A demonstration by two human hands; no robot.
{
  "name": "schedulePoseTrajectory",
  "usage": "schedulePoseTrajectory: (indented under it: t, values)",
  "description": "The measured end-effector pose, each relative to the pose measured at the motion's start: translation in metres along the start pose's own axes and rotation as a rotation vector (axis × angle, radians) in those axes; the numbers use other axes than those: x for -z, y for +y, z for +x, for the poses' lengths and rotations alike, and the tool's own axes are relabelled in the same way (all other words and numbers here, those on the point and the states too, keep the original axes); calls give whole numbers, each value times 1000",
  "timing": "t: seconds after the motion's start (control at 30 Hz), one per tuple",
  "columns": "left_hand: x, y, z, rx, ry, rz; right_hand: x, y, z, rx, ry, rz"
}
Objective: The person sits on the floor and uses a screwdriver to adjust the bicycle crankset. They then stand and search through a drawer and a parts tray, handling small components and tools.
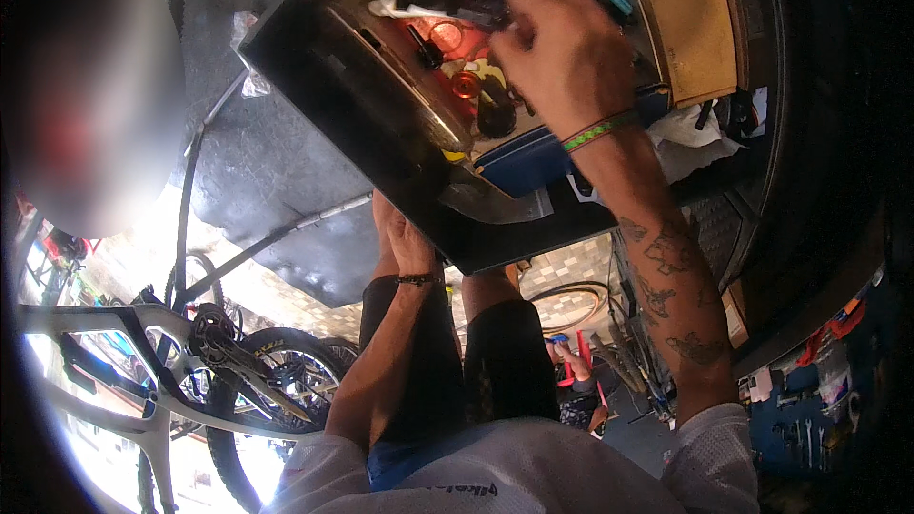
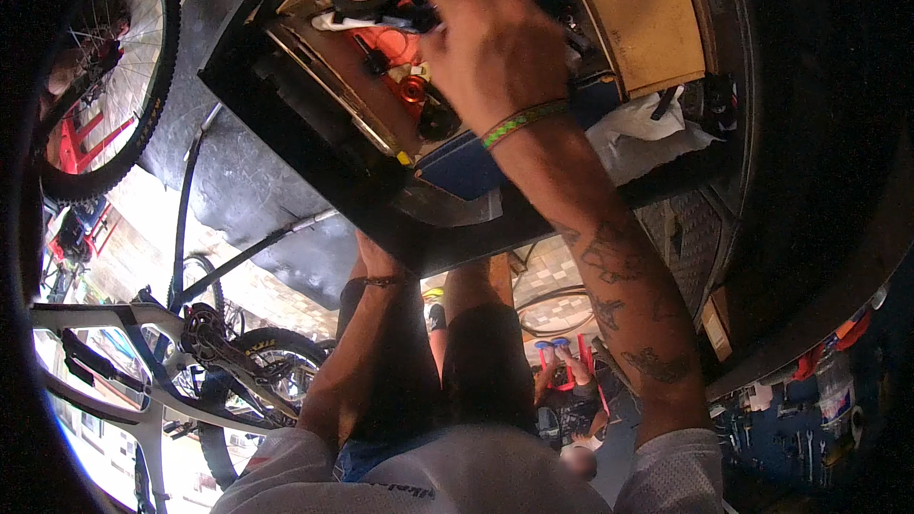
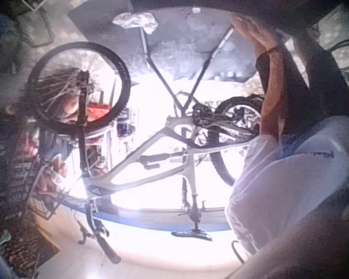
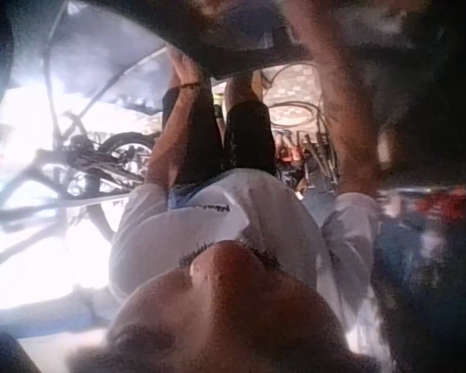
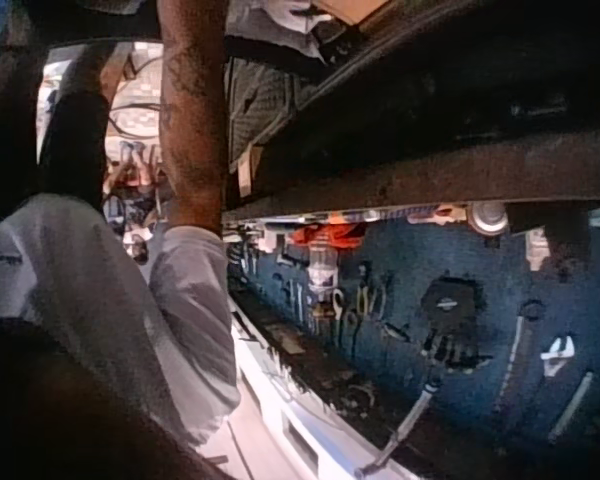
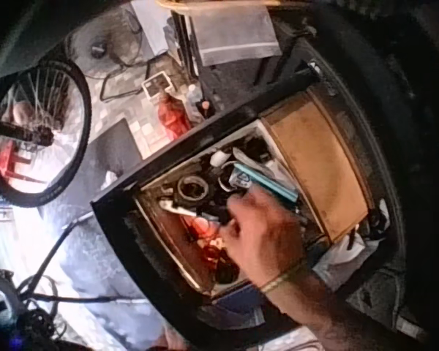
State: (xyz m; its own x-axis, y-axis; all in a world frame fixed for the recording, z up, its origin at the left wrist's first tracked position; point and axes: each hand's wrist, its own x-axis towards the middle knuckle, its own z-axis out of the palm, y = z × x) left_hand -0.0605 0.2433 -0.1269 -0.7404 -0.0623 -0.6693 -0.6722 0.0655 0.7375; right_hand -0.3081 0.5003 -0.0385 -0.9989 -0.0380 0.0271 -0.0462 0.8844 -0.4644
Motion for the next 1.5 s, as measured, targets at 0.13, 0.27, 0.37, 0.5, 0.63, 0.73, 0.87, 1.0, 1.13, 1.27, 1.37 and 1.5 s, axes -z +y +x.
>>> schedulePoseTrajectory:
  t: [0.13, 0.27, 0.37, 0.5, 0.63, 0.73, 0.87, 1.0, 1.13, 1.27, 1.37, 1.5]
  values:
    - [8, -26, -5, 29, 4, -270, 8, 11, 2, -52, 24, 96]
    - [18, -47, 2, 67, -75, -347, 7, 9, 3, -60, 7, 99]
    - [21, -59, 1, 91, -58, -516, 6, 10, 3, -62, 8, 114]
    - [10, -32, -4, 42, 18, -188, 4, 12, 2, -91, -6, 96]
    - [10, -4, -1, -101, 68, 373, 25, 3, -1, 4, -176, 12]
    - [-11, 11, -5, 30, 188, -59, 54, -23, 3, -9, -400, -19]
    - [-11, 23, -3, 35, 127, 1, 31, -37, 30, 281, 0, 76]
    - [-9, 18, -2, 51, 127, 69, -9, -20, 26, 355, -45, -168]
    - [5, -1, 10, -139, 77, 236, 16, -33, 1, 300, -299, 8]
    - [4, 44, 21, -81, 9, 184, 36, -30, -26, 224, -329, 95]
    - [6, 30, 24, -197, 18, 246, 42, -31, -33, 139, -387, 144]
    - [-9, 37, 9, -58, 98, 128, 41, -36, -36, 107, -367, 159]
